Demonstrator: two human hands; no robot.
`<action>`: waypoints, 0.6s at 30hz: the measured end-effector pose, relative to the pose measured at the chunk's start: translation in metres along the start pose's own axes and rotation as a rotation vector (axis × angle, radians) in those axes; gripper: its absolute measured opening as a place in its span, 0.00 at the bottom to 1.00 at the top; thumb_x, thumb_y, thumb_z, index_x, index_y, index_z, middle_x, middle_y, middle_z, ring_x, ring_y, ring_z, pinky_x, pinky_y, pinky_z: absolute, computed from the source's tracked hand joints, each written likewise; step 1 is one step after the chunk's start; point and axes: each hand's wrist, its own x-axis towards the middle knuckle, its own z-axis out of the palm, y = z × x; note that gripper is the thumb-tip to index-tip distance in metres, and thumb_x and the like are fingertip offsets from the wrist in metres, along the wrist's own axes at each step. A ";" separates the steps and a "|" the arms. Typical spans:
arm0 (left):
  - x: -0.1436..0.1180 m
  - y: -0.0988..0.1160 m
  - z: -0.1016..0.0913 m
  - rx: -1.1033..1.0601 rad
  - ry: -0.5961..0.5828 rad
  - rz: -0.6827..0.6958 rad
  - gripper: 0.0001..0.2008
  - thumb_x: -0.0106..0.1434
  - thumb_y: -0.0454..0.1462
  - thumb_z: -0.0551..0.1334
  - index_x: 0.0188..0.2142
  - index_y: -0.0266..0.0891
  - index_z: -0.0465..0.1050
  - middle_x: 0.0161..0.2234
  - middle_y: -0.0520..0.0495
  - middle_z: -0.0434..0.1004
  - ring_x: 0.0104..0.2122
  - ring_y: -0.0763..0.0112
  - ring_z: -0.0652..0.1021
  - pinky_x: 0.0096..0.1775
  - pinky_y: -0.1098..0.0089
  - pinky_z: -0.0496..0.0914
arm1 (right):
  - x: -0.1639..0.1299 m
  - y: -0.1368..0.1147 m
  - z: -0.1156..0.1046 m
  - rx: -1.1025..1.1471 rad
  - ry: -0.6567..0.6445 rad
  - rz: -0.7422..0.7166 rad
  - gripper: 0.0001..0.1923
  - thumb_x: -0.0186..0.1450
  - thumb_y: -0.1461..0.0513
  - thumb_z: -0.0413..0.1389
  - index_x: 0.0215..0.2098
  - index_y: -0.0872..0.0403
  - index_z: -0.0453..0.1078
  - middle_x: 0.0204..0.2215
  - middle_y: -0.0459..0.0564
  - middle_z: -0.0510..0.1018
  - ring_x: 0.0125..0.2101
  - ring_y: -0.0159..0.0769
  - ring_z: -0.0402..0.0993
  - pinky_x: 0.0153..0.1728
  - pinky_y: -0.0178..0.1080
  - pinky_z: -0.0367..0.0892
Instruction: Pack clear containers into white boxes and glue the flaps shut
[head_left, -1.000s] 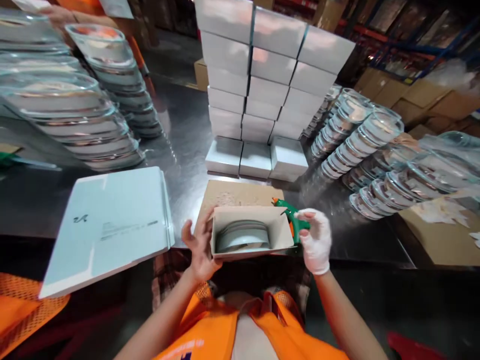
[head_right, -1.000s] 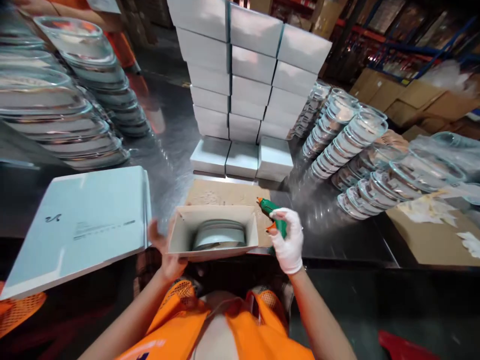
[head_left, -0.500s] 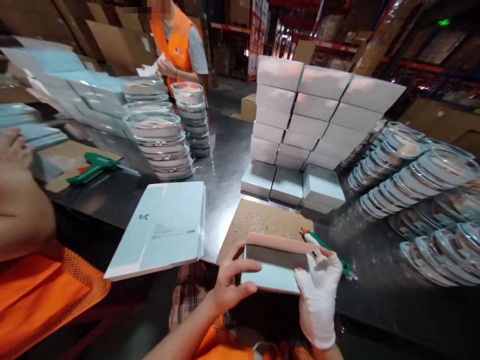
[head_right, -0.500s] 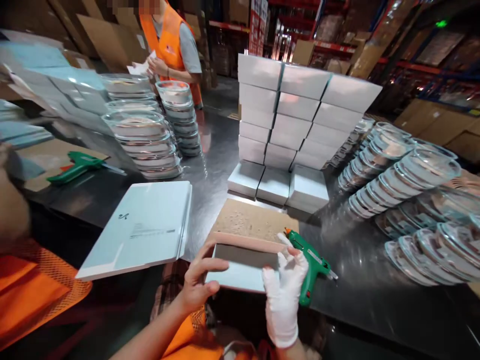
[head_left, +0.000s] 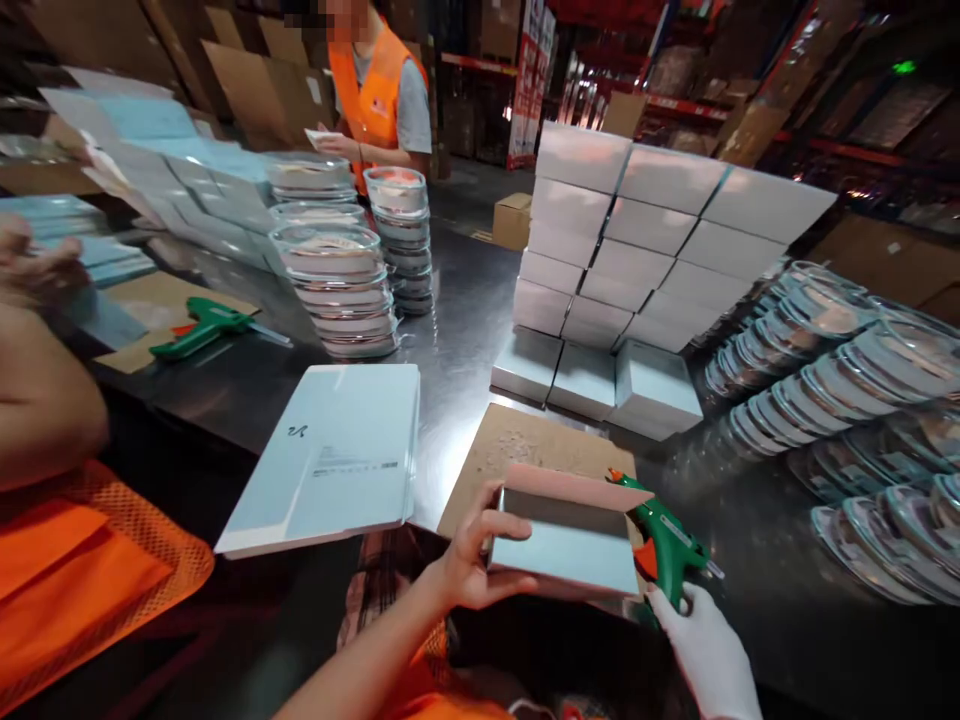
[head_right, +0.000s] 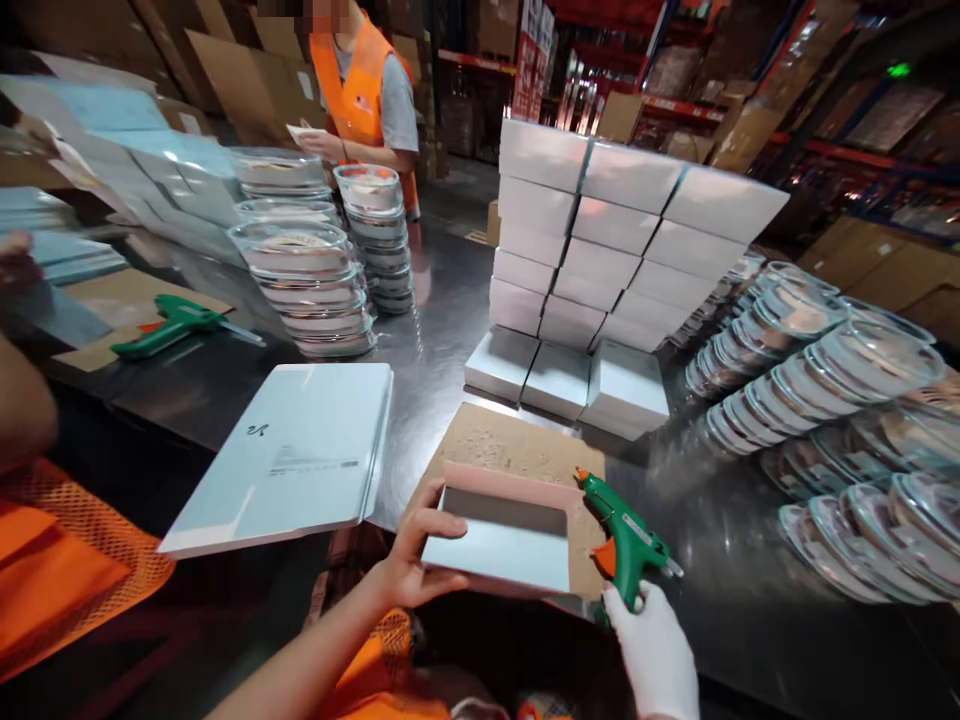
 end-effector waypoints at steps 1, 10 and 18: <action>0.004 0.003 0.000 0.003 0.035 0.018 0.21 0.62 0.53 0.72 0.47 0.46 0.77 0.52 0.37 0.74 0.50 0.53 0.81 0.48 0.58 0.77 | 0.003 0.000 0.000 0.021 -0.006 0.026 0.26 0.54 0.38 0.55 0.39 0.46 0.73 0.39 0.57 0.87 0.45 0.63 0.84 0.47 0.55 0.76; -0.019 0.031 -0.015 -0.016 0.145 -0.480 0.20 0.62 0.55 0.71 0.43 0.44 0.80 0.51 0.39 0.80 0.50 0.53 0.82 0.48 0.60 0.78 | 0.000 0.001 -0.003 0.999 -0.137 0.185 0.22 0.45 0.51 0.69 0.35 0.52 0.75 0.31 0.52 0.86 0.34 0.50 0.87 0.35 0.44 0.81; -0.024 0.037 0.000 0.197 0.014 -0.603 0.16 0.61 0.50 0.72 0.43 0.45 0.82 0.46 0.44 0.83 0.57 0.49 0.78 0.59 0.54 0.73 | -0.052 -0.041 0.022 1.169 0.305 -0.276 0.17 0.52 0.54 0.72 0.33 0.51 0.72 0.24 0.43 0.82 0.22 0.36 0.79 0.29 0.39 0.79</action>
